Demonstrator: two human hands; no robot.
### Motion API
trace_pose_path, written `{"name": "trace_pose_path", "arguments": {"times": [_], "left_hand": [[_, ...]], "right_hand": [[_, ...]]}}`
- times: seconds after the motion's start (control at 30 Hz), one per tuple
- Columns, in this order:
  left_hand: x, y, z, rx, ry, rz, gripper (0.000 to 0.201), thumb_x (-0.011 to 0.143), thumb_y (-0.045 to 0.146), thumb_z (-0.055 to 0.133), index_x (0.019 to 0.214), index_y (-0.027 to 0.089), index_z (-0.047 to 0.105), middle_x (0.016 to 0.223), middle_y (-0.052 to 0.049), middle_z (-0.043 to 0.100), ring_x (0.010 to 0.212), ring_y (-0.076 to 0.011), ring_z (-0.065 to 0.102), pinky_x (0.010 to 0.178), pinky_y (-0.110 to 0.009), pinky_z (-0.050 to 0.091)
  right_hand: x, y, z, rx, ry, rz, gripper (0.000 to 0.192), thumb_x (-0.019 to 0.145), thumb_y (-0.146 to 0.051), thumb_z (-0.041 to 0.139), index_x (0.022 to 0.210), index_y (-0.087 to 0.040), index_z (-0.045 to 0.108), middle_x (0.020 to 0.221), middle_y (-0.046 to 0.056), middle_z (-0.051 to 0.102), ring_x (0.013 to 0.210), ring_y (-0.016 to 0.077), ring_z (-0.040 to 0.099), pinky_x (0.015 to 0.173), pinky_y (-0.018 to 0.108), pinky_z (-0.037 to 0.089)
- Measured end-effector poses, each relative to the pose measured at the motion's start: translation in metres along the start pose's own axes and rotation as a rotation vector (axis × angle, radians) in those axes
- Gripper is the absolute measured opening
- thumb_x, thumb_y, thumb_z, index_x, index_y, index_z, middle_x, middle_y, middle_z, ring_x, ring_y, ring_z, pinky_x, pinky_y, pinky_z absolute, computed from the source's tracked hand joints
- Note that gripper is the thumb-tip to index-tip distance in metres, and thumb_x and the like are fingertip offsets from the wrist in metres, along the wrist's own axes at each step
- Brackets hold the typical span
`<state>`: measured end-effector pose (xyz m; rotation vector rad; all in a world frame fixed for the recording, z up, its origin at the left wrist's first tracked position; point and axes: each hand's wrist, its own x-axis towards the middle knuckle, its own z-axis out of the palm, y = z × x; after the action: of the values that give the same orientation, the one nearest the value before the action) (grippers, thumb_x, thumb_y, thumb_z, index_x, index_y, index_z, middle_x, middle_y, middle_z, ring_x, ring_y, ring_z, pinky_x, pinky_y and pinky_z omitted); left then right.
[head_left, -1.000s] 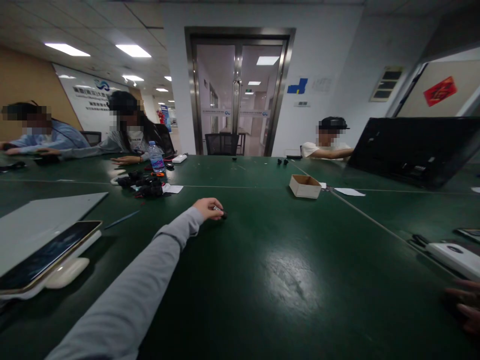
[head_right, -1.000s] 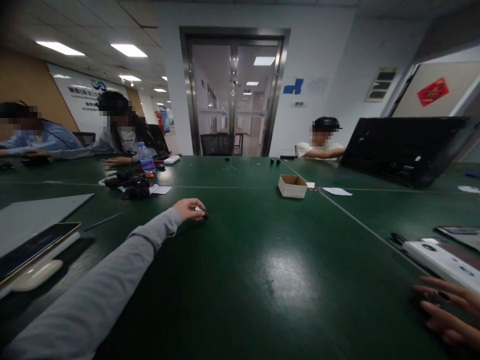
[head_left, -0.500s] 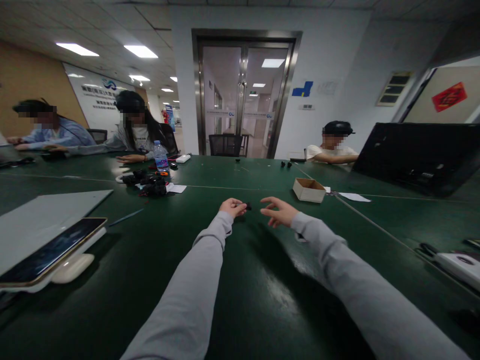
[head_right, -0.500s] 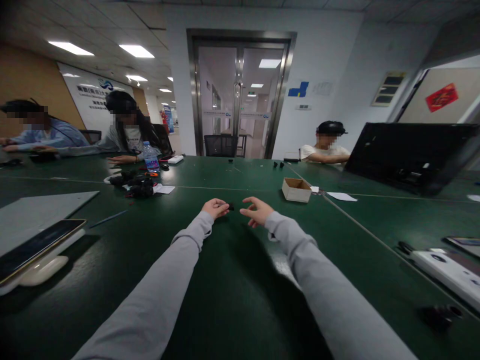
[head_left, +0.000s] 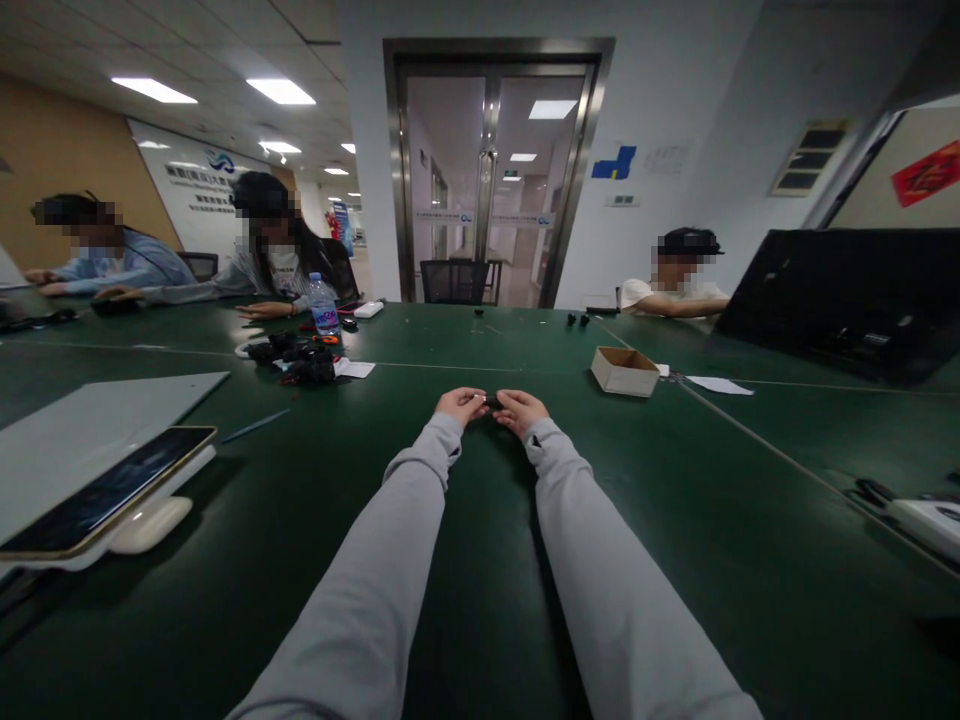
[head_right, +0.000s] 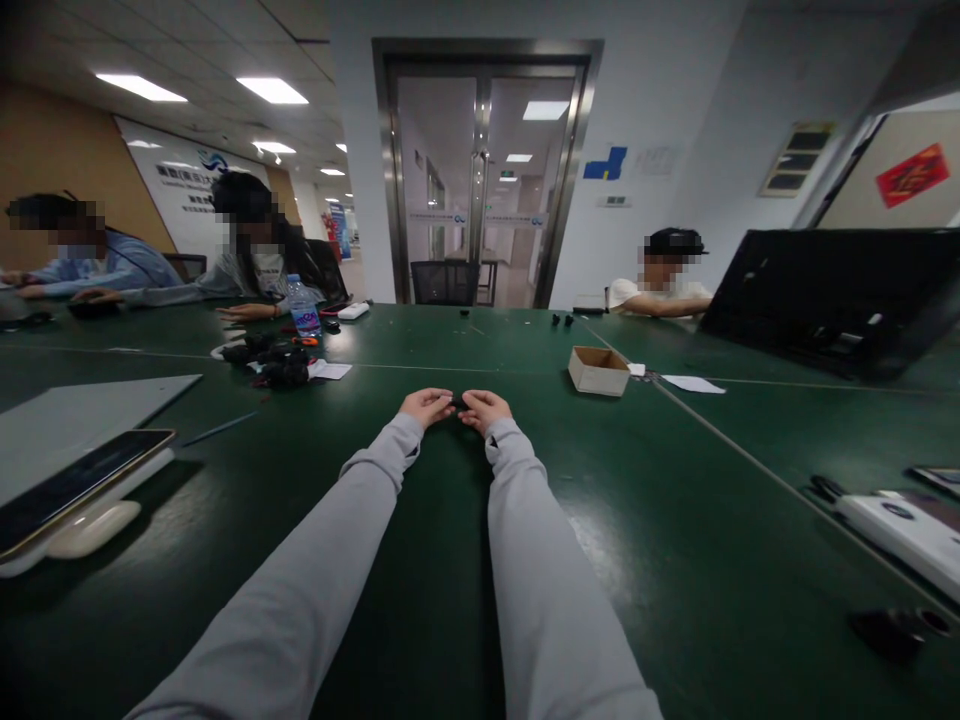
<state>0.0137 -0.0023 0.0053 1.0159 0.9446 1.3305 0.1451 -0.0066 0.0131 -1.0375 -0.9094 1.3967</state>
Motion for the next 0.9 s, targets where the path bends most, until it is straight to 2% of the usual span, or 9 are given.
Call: {"name": "trace_pose_path", "arguments": {"times": [0.13,0.47,0.9], "left_hand": [[0.0018,-0.0007,0.0,0.007,0.038,-0.012,0.019,0.061,0.019,0.073,0.073,0.009,0.062,0.068,-0.005,0.063,0.055,-0.0089,0.059,0.061,-0.023,0.052],[0.0023,0.0022,-0.0034,0.156,0.157,0.032,0.009,0.068,0.018,0.065,0.07,0.011,0.06,0.054,0.001,0.057,0.047,-0.0078,0.054,0.05,-0.02,0.046],[-0.0002,0.0053,-0.0023,0.158,0.126,0.022,0.007,0.071,0.016,0.062,0.07,0.01,0.059,0.054,0.0,0.058,0.046,-0.0074,0.055,0.047,-0.018,0.045]], "right_hand": [[-0.002,-0.0008,-0.0024,0.014,-0.013,0.003,0.015,0.069,-0.009,0.067,0.077,-0.015,0.056,0.059,0.001,0.063,0.047,0.0109,0.061,0.046,0.02,0.053],[-0.0043,-0.001,-0.0033,0.036,-0.064,-0.023,0.02,0.067,-0.004,0.066,0.081,-0.016,0.058,0.062,0.001,0.062,0.053,0.0119,0.062,0.054,0.023,0.056],[-0.0022,0.0005,-0.0049,0.052,-0.125,-0.037,0.023,0.067,0.0,0.064,0.082,-0.016,0.057,0.063,0.001,0.063,0.057,0.0135,0.065,0.053,0.022,0.056]]}}
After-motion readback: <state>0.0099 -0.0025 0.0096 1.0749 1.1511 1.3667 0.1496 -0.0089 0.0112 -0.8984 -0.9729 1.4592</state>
